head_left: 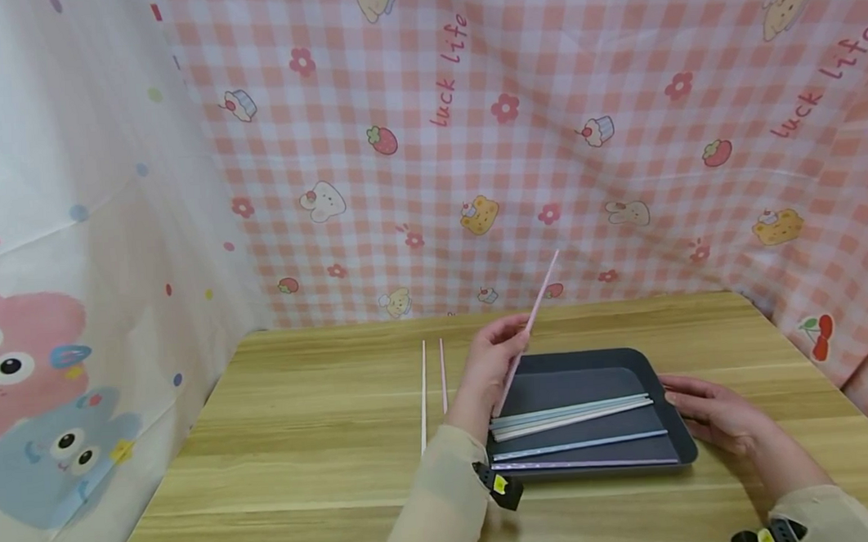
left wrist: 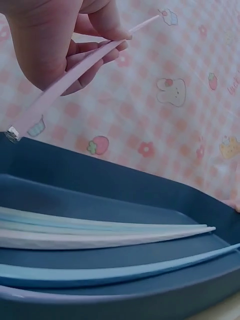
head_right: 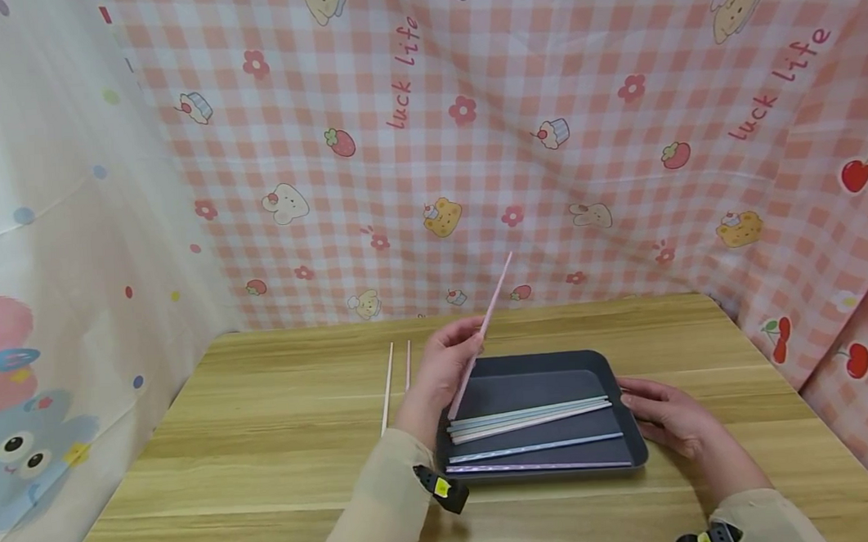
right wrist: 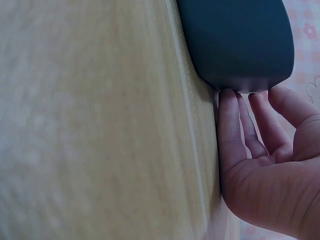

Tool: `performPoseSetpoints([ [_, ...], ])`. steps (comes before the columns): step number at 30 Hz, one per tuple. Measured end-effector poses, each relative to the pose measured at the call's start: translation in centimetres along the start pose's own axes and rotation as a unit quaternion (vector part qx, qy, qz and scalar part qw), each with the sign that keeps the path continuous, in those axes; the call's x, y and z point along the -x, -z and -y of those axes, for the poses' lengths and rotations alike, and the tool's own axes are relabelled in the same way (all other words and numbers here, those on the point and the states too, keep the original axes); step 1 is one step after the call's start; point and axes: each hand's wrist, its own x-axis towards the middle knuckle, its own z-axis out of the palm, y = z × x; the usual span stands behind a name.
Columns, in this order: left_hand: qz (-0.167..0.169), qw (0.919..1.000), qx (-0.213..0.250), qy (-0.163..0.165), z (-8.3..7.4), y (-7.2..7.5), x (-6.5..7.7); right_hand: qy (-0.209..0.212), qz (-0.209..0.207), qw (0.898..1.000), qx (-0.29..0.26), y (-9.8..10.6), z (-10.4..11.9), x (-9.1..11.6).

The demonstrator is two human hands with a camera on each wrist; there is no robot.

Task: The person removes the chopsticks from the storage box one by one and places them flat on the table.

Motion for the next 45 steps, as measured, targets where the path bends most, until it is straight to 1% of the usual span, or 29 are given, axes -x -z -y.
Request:
performPoseSetpoints([
  [3, -0.004, 0.9999, 0.014, 0.003, -0.3, 0.5, -0.1, 0.004, 0.006, 1.0, -0.006, 0.0, 0.0, 0.0],
  [6, -0.009, 0.9999, 0.011, 0.004, -0.6, 1.1, -0.1, 0.008, 0.01, 1.0, -0.01, 0.0, 0.0, 0.0],
  [11, -0.025, 0.9997, -0.005, 0.005, -1.3, 2.3, -0.1, 0.008, 0.007, 1.0, -0.007, 0.0, 0.0, 0.0],
  [13, -0.031, 0.9995, -0.004, 0.005, -1.5, 2.8, -0.2, 0.006, 0.005, 1.0, -0.005, 0.1, 0.0, 0.0],
  [19, -0.036, 0.9992, -0.019, -0.003, -1.8, 4.7, -0.4, 0.004, 0.0, 1.0, -0.003, 0.1, 0.0, 0.0],
  [23, -0.049, 0.9981, -0.036, 0.004, -2.0, 6.0, -0.5, 0.004, -0.002, 1.0, -0.005, 0.1, 0.0, 0.0],
  [29, -0.07, 0.9957, -0.06, 0.01, -1.9, 8.0, -0.6, 0.001, -0.007, 1.0, -0.008, 0.0, 0.0, 0.0],
  [32, -0.081, 0.995, -0.058, 0.011, -1.7, 8.8, -0.6, -0.001, -0.008, 1.0, -0.01, 0.0, 0.0, 0.0],
  [36, -0.105, 0.993, -0.048, 0.023, -1.4, 9.8, -0.5, -0.002, -0.008, 1.0, -0.011, 0.0, 0.1, 0.0],
  [39, -0.126, 0.9902, -0.049, 0.034, -1.3, 10.5, -0.5, -0.003, -0.007, 1.0, -0.01, 0.0, 0.1, 0.0],
  [45, -0.154, 0.9865, -0.045, 0.031, -1.1, 11.8, -0.2, -0.001, -0.002, 1.0, -0.009, 0.0, 0.1, -0.1],
])
